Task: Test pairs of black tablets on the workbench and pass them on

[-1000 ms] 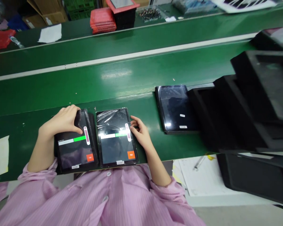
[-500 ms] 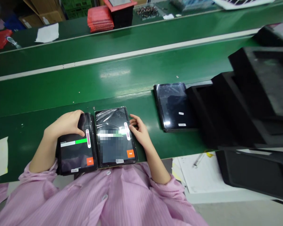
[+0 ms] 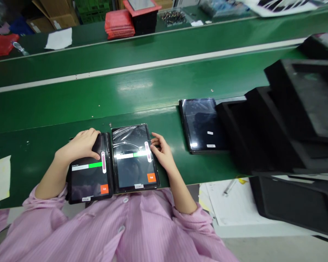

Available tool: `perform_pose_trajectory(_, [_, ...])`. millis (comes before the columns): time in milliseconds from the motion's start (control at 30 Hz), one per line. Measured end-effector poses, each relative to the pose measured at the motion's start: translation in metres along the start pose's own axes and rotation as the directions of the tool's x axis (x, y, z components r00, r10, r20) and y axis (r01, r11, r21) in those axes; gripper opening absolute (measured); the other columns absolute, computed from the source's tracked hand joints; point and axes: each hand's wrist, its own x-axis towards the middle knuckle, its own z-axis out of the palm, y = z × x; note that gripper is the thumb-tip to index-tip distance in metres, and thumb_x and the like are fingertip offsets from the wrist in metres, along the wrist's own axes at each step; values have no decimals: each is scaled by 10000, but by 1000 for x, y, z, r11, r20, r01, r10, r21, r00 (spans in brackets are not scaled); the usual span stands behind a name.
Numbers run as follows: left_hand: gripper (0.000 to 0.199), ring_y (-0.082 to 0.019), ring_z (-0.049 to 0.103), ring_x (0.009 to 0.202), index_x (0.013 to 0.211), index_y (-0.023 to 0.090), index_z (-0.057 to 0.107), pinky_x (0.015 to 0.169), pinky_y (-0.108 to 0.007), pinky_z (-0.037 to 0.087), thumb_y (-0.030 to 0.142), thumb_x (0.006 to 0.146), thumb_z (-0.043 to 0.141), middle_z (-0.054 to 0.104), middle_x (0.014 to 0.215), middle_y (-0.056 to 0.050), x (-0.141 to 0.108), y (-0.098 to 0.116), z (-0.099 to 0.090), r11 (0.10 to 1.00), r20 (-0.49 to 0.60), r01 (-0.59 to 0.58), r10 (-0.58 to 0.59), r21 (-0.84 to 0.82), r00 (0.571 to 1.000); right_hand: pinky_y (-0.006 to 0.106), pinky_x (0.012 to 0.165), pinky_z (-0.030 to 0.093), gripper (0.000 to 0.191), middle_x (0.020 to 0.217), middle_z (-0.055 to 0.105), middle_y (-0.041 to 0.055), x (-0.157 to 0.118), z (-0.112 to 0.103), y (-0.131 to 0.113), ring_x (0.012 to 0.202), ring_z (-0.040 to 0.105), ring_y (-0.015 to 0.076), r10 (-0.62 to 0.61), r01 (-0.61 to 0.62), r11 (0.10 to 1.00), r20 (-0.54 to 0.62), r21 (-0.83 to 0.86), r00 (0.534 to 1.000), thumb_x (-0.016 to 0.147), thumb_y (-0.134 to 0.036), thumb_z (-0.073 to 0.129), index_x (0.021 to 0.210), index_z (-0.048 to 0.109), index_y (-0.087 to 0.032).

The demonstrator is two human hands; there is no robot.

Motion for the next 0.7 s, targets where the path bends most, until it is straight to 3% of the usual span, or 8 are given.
perform_pose_trajectory(400, [791, -377, 500, 1177, 1226, 156, 468, 1066, -509, 346, 604, 641, 756, 533, 1176, -144, 8, -11, 2, 995, 31, 7, -3, -101, 1000, 321, 754, 533, 496, 1019, 606, 34, 0, 1, 2, 876, 577, 184, 8, -8, 1000, -2, 15, 1000, 823, -309, 637, 1312, 555, -288])
perform_pose_trajectory(700, [823, -384, 487, 1254, 1254, 156, 448, 1178, -602, 180, 612, 646, 764, 540, 1209, -157, 8, -12, 10, 997, 25, 3, -1, -82, 1000, 326, 751, 530, 501, 1012, 612, 34, 1, 1, 6, 876, 584, 188, 9, -9, 1000, -19, 13, 1000, 809, -327, 653, 1300, 556, -293])
